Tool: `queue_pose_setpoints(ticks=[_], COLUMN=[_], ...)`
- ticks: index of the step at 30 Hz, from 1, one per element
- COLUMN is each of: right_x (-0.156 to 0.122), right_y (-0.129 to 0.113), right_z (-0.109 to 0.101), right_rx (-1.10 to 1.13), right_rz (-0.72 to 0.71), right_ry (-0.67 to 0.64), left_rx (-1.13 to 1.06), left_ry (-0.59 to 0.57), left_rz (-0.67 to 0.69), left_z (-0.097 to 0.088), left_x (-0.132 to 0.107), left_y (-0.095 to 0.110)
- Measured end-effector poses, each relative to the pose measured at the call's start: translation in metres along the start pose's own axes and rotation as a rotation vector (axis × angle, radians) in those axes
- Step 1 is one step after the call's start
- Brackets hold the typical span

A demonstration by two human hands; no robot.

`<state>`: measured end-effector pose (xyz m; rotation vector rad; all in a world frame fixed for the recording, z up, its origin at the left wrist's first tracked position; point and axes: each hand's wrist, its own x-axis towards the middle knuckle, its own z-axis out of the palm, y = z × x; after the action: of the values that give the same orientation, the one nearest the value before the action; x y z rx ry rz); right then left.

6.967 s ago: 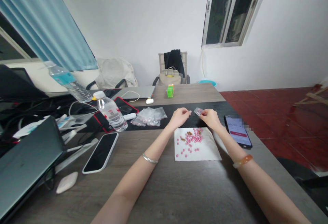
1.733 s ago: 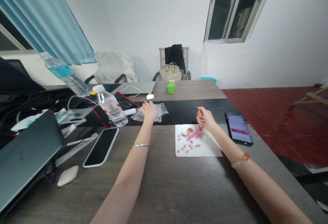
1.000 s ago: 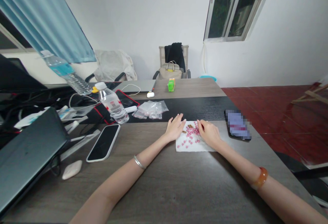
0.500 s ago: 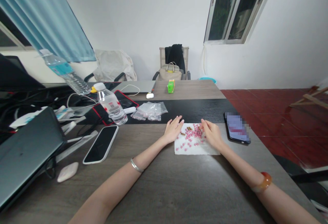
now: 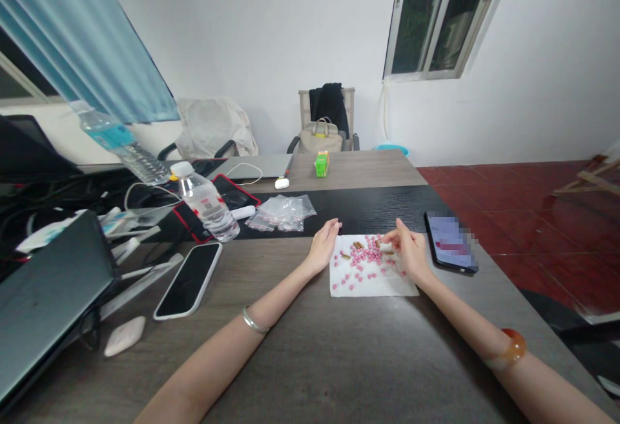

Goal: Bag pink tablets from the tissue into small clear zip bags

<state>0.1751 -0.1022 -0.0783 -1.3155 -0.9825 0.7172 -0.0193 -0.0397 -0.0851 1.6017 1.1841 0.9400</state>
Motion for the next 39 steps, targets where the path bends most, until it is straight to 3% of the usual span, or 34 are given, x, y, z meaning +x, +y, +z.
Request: queue_pose_setpoints(ticks=[5,8,22,39], right_x=[0.012,0.020,0.021,0.020], right_y=[0.007,0.009,0.010,0.008], right_z=[-0.010,-0.016,-0.019,-0.021], right_rx=[0.303,0.386,0.243,0.133], right_rz=[0.160,0.212,0.283,0.284], right_ry=[0.208,0.240,0.055,-0.014], left_rx=[-0.323,-0.419,-0.394,-0.426], left_ry=[0.163,0.200,0.181,0.139], left_rz=[-0.030,-0.018,-0.031,-0.038], left_z=[-0.002,-0.006,-0.009,-0.008], left_x=[0.002,0.003,0.002,0.002], left_y=[-0.002,-0.001,0.002,0.002])
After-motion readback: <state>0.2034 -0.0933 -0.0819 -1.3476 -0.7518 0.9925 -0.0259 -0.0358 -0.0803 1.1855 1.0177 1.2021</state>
